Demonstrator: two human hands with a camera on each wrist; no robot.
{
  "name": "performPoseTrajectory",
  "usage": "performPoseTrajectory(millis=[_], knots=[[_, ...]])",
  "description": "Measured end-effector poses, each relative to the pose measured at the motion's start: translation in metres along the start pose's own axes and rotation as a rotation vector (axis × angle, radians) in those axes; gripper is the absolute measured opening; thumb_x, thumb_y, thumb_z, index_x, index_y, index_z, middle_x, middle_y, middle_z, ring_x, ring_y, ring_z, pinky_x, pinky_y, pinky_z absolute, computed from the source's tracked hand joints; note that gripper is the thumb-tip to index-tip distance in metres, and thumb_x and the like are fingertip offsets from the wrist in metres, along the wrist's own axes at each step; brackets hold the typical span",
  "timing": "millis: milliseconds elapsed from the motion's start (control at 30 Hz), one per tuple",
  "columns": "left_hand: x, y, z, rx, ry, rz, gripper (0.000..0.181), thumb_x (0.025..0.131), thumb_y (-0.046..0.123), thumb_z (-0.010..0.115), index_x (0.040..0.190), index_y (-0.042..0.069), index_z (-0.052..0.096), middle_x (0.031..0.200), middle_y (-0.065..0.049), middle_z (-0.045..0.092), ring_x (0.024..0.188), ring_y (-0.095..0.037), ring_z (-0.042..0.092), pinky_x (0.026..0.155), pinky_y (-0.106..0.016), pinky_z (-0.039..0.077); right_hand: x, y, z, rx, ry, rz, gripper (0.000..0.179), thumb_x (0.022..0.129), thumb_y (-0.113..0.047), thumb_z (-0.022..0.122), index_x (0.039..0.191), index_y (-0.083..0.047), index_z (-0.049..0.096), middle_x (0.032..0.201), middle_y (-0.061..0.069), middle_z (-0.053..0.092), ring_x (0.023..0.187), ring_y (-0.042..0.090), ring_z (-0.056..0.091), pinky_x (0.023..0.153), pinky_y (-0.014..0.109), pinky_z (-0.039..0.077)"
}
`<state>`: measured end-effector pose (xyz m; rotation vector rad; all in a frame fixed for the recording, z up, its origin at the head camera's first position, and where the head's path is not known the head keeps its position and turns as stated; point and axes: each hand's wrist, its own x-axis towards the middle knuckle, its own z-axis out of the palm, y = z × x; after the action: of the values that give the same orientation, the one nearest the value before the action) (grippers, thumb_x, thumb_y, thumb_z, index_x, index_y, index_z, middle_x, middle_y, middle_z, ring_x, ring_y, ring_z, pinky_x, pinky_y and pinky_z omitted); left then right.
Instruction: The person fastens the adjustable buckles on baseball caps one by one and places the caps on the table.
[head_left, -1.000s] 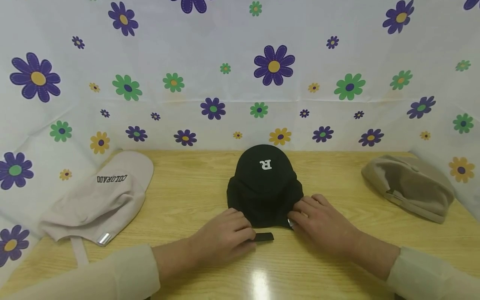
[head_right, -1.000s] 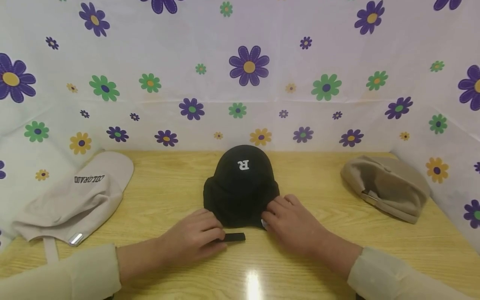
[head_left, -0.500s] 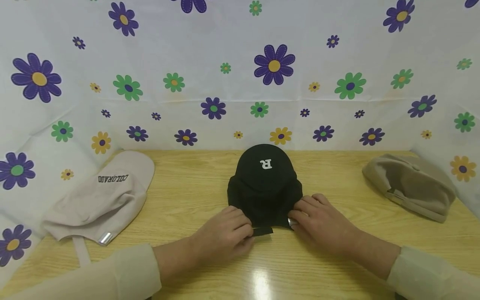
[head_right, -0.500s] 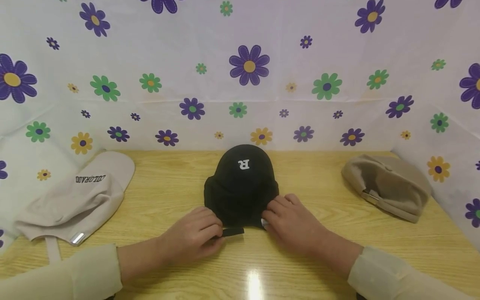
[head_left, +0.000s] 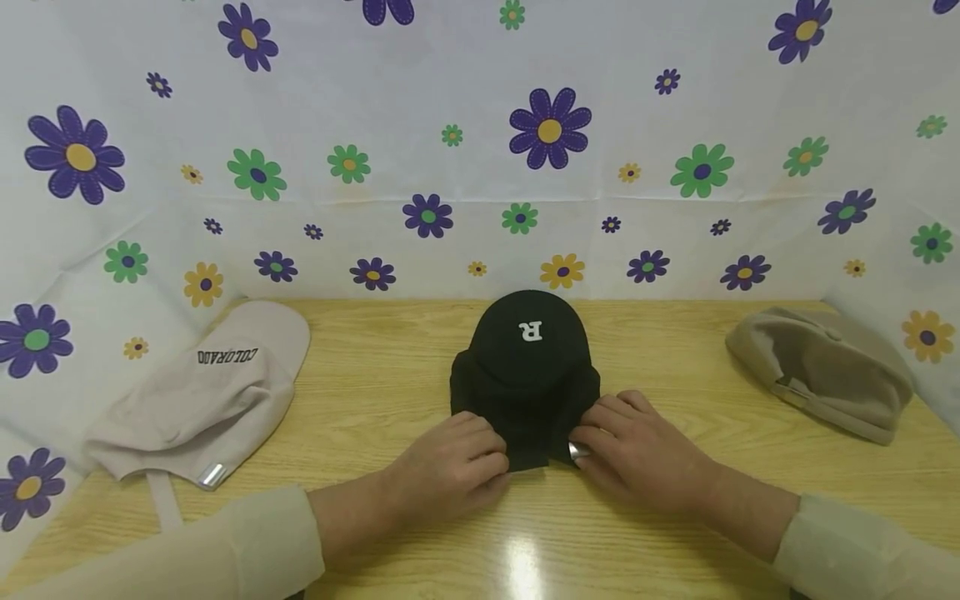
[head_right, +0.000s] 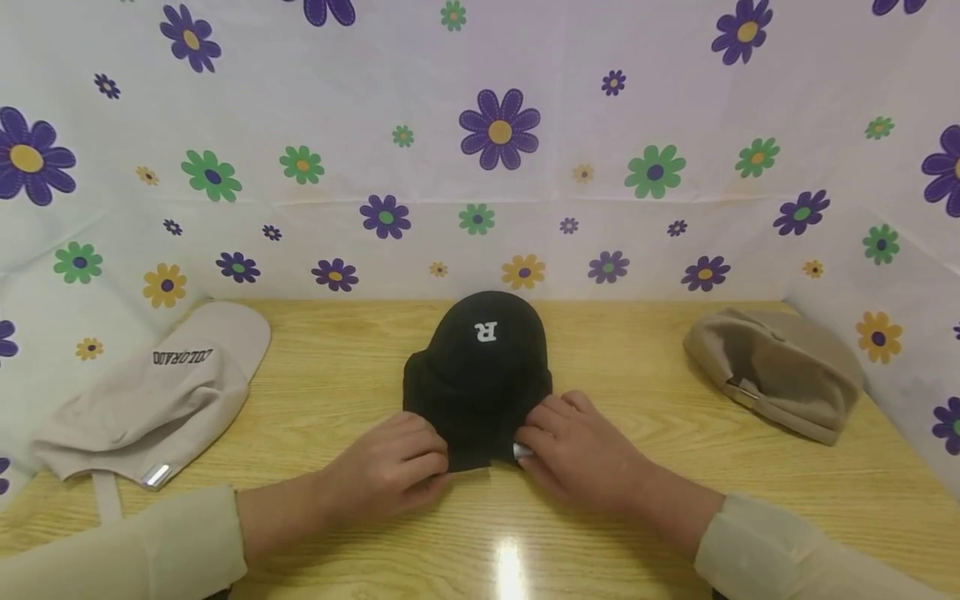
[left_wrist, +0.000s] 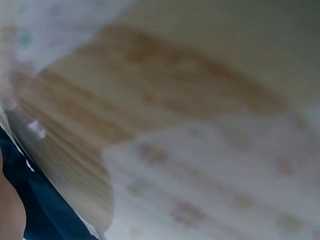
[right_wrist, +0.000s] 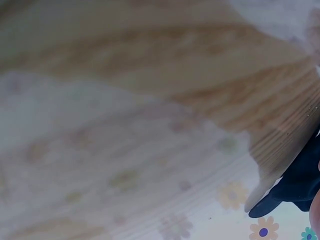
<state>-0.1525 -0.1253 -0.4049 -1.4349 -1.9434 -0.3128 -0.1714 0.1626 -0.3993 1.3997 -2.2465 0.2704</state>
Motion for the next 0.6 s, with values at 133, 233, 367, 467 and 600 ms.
performPoseTrajectory(millis=[133, 233, 367, 467, 600], knots=[[0.0006, 0.0001, 0.0007, 0.007, 0.003, 0.009, 0.013, 0.076, 0.011, 0.079, 0.077, 0.014, 0.067, 0.081, 0.003, 0.064, 0.074, -0.012, 0.059, 0.071, -0.025, 0.048, 0.0009, 0.0004, -0.0009, 0.011, 0.013, -0.005, 0.017, 0.097, -0.03, 0.062, 0.101, -0.015, 0.069, 0.098, -0.005, 0.062, 0.096, 0.015, 0.056, 0.085, 0.035, 0.041], [0.0007, 0.0001, 0.0012, 0.018, 0.01, 0.012, 0.012, 0.075, 0.011, 0.079, 0.077, 0.014, 0.068, 0.081, 0.003, 0.065, 0.075, -0.012, 0.06, 0.073, -0.026, 0.05, 0.0009, 0.0003, -0.0006, 0.02, 0.01, -0.005, 0.016, 0.096, -0.029, 0.063, 0.101, -0.015, 0.069, 0.099, -0.006, 0.063, 0.096, 0.015, 0.056, 0.086, 0.035, 0.042], [0.0009, 0.0001, 0.0012, 0.023, 0.015, 0.008, 0.012, 0.075, 0.01, 0.08, 0.077, 0.013, 0.068, 0.08, 0.003, 0.065, 0.077, -0.013, 0.061, 0.078, -0.027, 0.051, 0.0014, 0.0, -0.0004, 0.037, 0.008, -0.015, 0.017, 0.097, -0.03, 0.062, 0.101, -0.015, 0.069, 0.099, -0.006, 0.062, 0.097, 0.014, 0.055, 0.088, 0.034, 0.043], [0.0012, 0.0004, 0.0006, 0.016, 0.011, -0.001, 0.012, 0.075, 0.01, 0.08, 0.077, 0.013, 0.068, 0.08, 0.003, 0.065, 0.078, -0.014, 0.061, 0.08, -0.027, 0.051, 0.0017, 0.0, -0.0001, 0.05, 0.01, -0.024, 0.017, 0.097, -0.029, 0.061, 0.101, -0.014, 0.068, 0.099, -0.005, 0.062, 0.096, 0.015, 0.055, 0.088, 0.035, 0.044], [0.0022, 0.0002, 0.0003, 0.013, 0.014, -0.004, 0.012, 0.075, 0.01, 0.079, 0.077, 0.013, 0.068, 0.081, 0.002, 0.066, 0.079, -0.014, 0.061, 0.08, -0.028, 0.052, 0.0019, 0.0002, 0.0, 0.058, 0.014, -0.029, 0.017, 0.097, -0.029, 0.061, 0.101, -0.014, 0.068, 0.099, -0.005, 0.062, 0.096, 0.015, 0.055, 0.088, 0.034, 0.044]])
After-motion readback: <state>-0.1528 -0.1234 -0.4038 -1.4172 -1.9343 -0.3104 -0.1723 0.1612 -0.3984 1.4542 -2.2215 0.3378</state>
